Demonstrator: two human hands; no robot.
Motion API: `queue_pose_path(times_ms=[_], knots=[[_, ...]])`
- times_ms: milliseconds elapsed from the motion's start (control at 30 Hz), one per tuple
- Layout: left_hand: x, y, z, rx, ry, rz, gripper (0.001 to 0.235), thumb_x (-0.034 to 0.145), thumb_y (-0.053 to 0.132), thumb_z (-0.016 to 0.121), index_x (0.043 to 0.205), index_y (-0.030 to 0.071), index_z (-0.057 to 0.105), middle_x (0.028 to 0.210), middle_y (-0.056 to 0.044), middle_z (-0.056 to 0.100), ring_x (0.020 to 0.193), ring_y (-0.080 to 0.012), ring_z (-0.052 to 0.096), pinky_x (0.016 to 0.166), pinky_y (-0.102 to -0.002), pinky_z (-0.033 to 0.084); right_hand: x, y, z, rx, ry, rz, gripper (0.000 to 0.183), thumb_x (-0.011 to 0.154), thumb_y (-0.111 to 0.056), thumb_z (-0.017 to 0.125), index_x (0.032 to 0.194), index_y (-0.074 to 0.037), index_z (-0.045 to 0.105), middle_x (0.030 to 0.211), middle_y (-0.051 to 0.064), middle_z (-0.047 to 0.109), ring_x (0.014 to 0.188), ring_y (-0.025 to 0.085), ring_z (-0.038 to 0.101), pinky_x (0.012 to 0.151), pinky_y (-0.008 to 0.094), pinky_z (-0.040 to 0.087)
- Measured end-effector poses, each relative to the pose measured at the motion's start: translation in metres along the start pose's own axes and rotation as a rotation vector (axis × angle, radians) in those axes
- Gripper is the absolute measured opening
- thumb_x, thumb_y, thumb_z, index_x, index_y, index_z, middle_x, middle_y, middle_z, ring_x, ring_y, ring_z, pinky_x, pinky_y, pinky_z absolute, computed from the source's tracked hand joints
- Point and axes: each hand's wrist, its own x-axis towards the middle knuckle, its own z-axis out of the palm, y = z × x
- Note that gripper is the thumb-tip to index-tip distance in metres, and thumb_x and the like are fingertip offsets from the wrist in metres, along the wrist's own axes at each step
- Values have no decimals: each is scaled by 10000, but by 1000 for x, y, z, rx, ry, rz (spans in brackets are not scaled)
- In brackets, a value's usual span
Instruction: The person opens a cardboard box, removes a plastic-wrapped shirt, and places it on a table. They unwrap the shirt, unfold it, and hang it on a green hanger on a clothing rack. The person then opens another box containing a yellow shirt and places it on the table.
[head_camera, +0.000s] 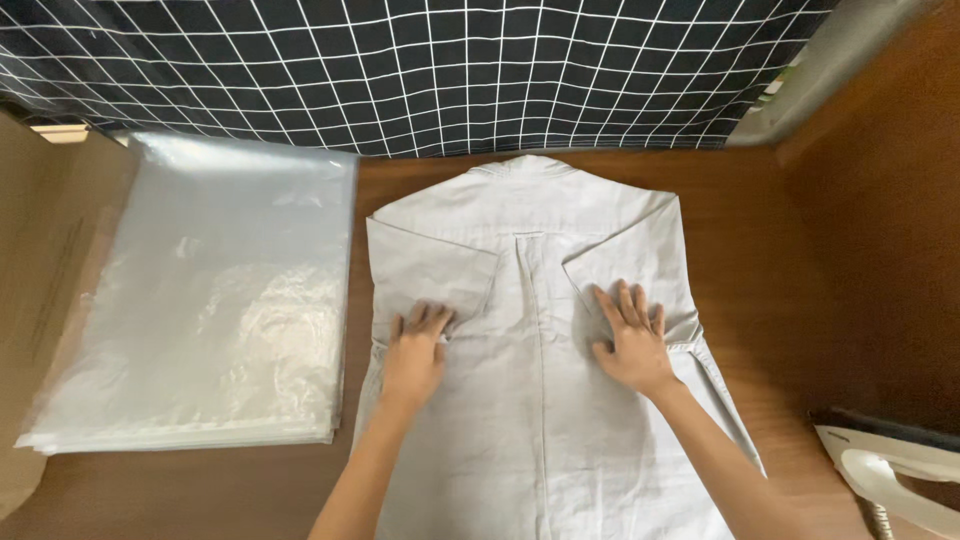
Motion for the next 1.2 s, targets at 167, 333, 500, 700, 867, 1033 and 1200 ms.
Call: queue_pose_path(times_ms=[167, 333, 500, 700, 867, 1033, 1200], knots=[[0, -36, -1, -711, 461, -254, 298, 861, 54, 491, 1148, 85, 563, 1064, -174, 602, 970, -320, 574, 778, -403, 486, -4, -1, 19, 39, 184, 37, 694, 729, -168, 490, 1390, -281, 309, 1432, 71, 304, 1338, 265, 221, 1068, 517, 153], [-12, -84, -14, -1013, 994, -343, 156, 898, 64, 534, 1028, -4, 588, 889, -148, 619, 840, -104, 488, 711, -282, 477, -4, 4, 36, 98, 358, 27, 656, 724, -133, 465, 1358, -277, 381, 1409, 30, 363, 1329, 197, 271, 1076, 465, 186], [-29, -168, 30, -1082, 1083, -732, 307, 783, 90, 670, 1075, 72, 576, 864, -118, 583, 738, -160, 572, 507, -278, 527, -1, 6, 42, 101, 416, 36, 634, 729, -131, 458, 1347, -268, 410, 1383, 31, 406, 1315, 184, 305, 1073, 459, 212], [-49, -140, -2, -748, 1046, -702, 784, 616, -99, 646, 1294, 149, 340, 1148, -128, 462, 921, -282, 511, 713, -382, 469, 1, 7, 42, 130, 401, 61, 586, 746, -123, 448, 1324, -216, 446, 1376, 66, 417, 1314, 196, 316, 1065, 471, 225], [-40, -74, -49, -267, 804, -285, 495, 673, -73, 595, 1147, 15, 484, 1270, -229, 390, 1182, -421, 357, 962, -519, 294, 6, 17, 34, 193, 282, 154, 503, 835, -133, 400, 1314, -281, 437, 1364, 33, 425, 1266, 283, 355, 1016, 498, 294], [-7, -49, -22, -96, 547, 46, 340, 768, 26, 539, 1106, 25, 573, 1280, -191, 472, 1197, -348, 423, 991, -453, 328, 17, 56, 2, 215, 327, 322, 326, 930, -280, 382, 1214, -353, 523, 904, 149, 659, 904, 365, 607, 829, 470, 467], [18, -60, 13, 156, 292, 109, 445, 873, 332, 400, 1295, 193, 406, 1391, -123, 307, 1309, -360, 184, 1030, -564, 145, 7, 106, -55, 361, 610, 279, 303, 871, -109, 395, 1113, -23, 555, 924, 258, 603, 846, 481, 538, 732, 482, 396]])
